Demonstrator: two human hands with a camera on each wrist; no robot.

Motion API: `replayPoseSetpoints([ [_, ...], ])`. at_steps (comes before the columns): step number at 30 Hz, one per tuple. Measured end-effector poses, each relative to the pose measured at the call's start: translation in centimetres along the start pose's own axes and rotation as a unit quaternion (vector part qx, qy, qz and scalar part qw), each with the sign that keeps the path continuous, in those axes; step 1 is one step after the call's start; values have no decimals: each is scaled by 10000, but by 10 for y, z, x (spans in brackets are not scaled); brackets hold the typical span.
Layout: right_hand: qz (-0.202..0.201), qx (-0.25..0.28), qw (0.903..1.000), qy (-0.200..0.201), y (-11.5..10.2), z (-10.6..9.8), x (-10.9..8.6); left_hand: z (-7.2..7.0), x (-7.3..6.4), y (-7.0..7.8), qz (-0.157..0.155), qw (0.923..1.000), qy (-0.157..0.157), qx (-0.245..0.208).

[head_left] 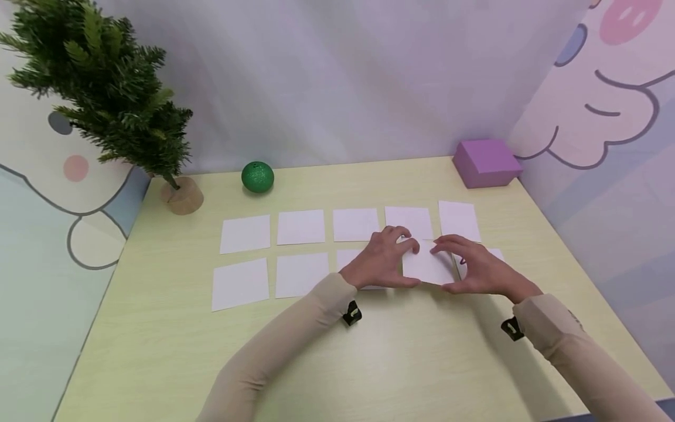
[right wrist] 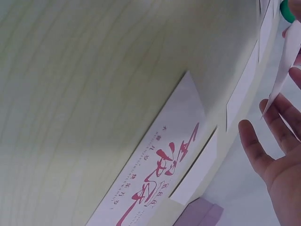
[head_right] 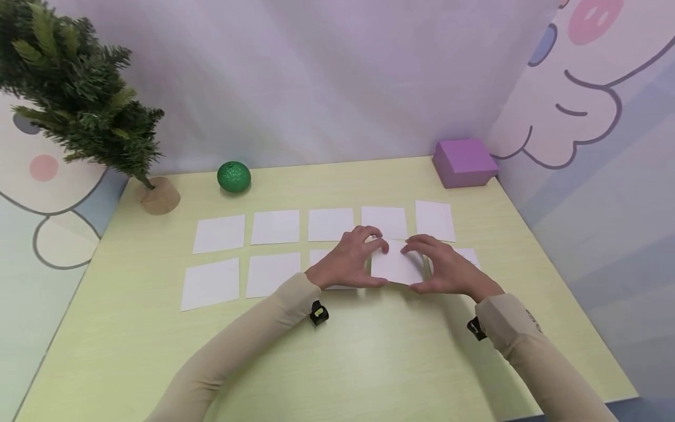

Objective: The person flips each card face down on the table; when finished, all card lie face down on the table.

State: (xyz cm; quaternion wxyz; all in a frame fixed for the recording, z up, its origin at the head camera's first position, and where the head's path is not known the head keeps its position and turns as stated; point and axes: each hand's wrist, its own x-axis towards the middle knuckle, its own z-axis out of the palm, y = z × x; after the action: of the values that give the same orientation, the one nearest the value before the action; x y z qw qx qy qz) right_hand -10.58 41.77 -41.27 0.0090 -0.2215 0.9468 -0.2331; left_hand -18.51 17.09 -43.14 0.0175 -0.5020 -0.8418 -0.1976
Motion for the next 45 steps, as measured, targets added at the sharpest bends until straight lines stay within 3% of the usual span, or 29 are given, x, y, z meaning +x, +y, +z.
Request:
replayPoseSetpoints([
  [6,-90,-199,9997,-127,5,5,4,5,0,-1,-139,9987,-295,379],
  [13,374,-374,9964,-666,8,13,11,14,3,0,-261,9933,-783,805],
  [16,340,-470,9956,-739,8,14,12,18,5,1,-248,9906,-924,975],
  [26,-12,-669,9953,-703,9,15,10,20,10,6,-398,9868,-1170,1048],
  [31,19,-697,9954,-661,9,10,6,21,13,10,-395,9877,-1122,1012],
  [38,518,-758,9945,-497,23,-14,-15,21,31,28,-165,9920,-930,836],
  [45,1153,-681,9899,-472,50,-30,-49,33,66,60,-27,9901,-1186,746],
])
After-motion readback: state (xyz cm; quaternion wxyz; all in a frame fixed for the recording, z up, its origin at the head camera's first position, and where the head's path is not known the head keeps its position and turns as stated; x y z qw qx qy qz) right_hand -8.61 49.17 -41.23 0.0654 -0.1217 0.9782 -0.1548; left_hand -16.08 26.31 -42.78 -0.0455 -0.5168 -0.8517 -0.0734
